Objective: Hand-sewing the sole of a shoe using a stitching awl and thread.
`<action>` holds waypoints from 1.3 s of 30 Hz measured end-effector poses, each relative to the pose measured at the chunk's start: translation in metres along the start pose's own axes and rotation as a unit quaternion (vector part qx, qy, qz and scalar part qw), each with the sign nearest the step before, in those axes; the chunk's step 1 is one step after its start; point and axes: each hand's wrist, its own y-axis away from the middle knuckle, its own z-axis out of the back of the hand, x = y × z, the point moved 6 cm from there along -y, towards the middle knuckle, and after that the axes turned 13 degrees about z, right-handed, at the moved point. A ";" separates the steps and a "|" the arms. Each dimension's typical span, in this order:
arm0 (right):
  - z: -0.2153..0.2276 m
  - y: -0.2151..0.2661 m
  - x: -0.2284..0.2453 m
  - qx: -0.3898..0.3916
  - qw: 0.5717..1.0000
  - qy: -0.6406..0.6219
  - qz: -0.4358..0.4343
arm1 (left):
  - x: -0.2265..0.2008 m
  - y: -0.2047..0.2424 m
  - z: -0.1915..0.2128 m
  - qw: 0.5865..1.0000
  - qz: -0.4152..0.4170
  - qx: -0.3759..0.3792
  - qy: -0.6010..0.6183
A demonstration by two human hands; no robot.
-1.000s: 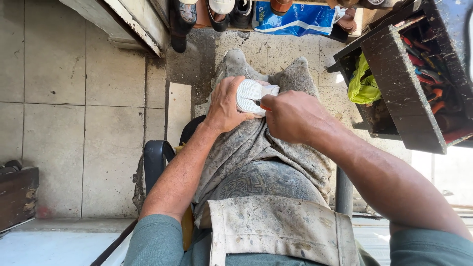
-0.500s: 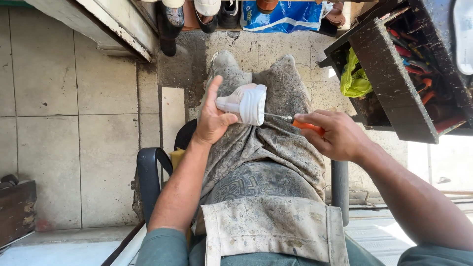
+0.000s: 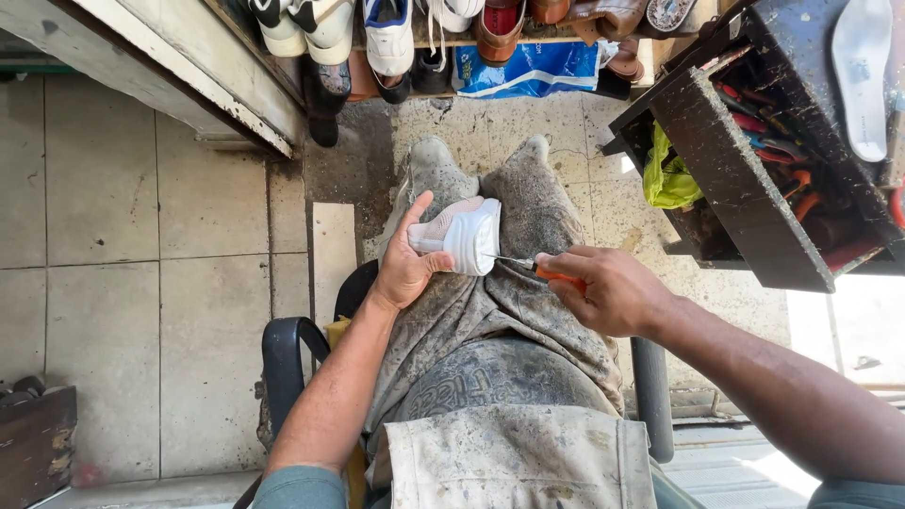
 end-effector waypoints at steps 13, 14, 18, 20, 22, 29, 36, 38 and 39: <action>-0.009 -0.030 0.006 0.052 0.998 0.005 -0.023 | -0.002 0.002 0.009 1.000 -0.002 0.001 -0.008; -0.011 -0.031 0.007 0.056 0.998 0.005 -0.024 | -0.003 0.004 0.007 1.000 -0.003 0.000 -0.009; -0.012 -0.034 0.004 0.042 0.999 0.022 -0.015 | -0.009 0.004 0.004 1.000 -0.007 0.004 -0.015; -0.013 -0.035 0.005 0.036 0.999 0.020 -0.021 | -0.004 -0.001 0.014 1.000 -0.006 0.004 -0.022; -0.011 -0.037 0.005 0.030 0.999 0.017 -0.026 | -0.001 -0.006 0.021 1.000 -0.004 0.006 -0.030; -0.005 -0.044 0.011 0.069 0.995 -0.011 -0.077 | -0.001 -0.009 0.027 0.999 0.002 0.018 -0.042; -0.021 -0.042 0.017 0.069 0.987 -0.085 -0.120 | -0.023 0.008 -0.014 0.993 0.021 -0.008 -0.115; -0.023 -0.037 0.008 0.075 0.990 -0.052 -0.111 | -0.017 0.009 -0.014 0.983 0.002 -0.054 -0.175; -0.017 -0.033 0.001 0.079 0.991 -0.014 -0.107 | -0.015 0.000 -0.018 0.969 -0.016 -0.095 -0.229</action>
